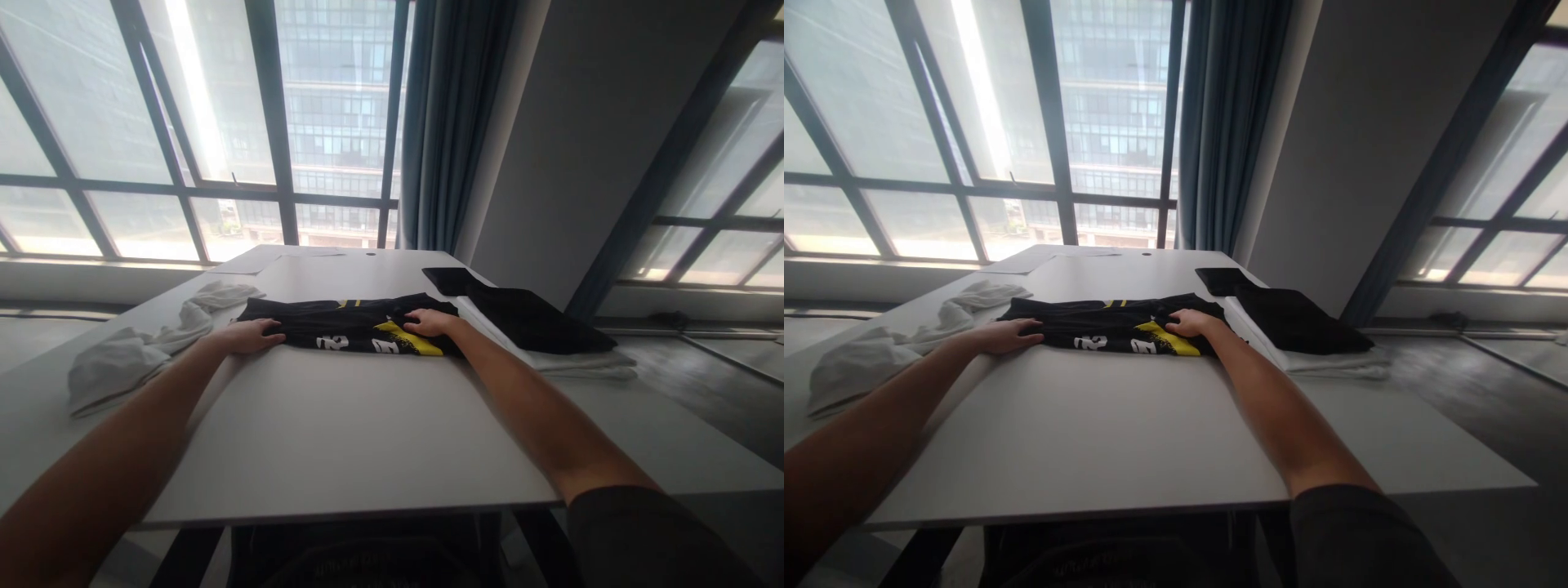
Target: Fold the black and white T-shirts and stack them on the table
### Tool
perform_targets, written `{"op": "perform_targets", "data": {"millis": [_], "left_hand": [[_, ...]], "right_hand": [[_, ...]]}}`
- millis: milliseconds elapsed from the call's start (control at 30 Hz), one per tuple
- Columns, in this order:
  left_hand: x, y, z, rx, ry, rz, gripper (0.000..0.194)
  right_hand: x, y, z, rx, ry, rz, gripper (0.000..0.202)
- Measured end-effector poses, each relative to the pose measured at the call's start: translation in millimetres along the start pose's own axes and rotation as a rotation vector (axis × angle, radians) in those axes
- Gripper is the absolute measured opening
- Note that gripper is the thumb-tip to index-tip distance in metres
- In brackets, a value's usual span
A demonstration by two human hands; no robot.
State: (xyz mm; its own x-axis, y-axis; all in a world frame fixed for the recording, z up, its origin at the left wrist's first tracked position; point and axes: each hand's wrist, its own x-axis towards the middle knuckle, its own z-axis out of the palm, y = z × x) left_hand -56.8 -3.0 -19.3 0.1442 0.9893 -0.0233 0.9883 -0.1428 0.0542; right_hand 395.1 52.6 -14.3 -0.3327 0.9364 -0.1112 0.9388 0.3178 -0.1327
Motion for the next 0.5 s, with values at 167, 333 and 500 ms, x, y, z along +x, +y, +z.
{"op": "perform_targets", "data": {"millis": [167,333,500], "left_hand": [[8.5,-6.5,6.1,-0.015,-0.003,-0.050,0.084],[12.5,-17.7,0.5,-0.036,-0.047,-0.001,0.092],[8.1,-27.7,-13.0,-0.025,-0.100,0.080,0.073]], "right_hand": [[9.1,19.7,14.0,-0.014,0.069,0.068,0.065],[11.6,30.5,17.8,-0.070,0.173,0.146,0.054],[4.1,29.8,11.7,-0.189,0.303,0.197,0.039]]}}
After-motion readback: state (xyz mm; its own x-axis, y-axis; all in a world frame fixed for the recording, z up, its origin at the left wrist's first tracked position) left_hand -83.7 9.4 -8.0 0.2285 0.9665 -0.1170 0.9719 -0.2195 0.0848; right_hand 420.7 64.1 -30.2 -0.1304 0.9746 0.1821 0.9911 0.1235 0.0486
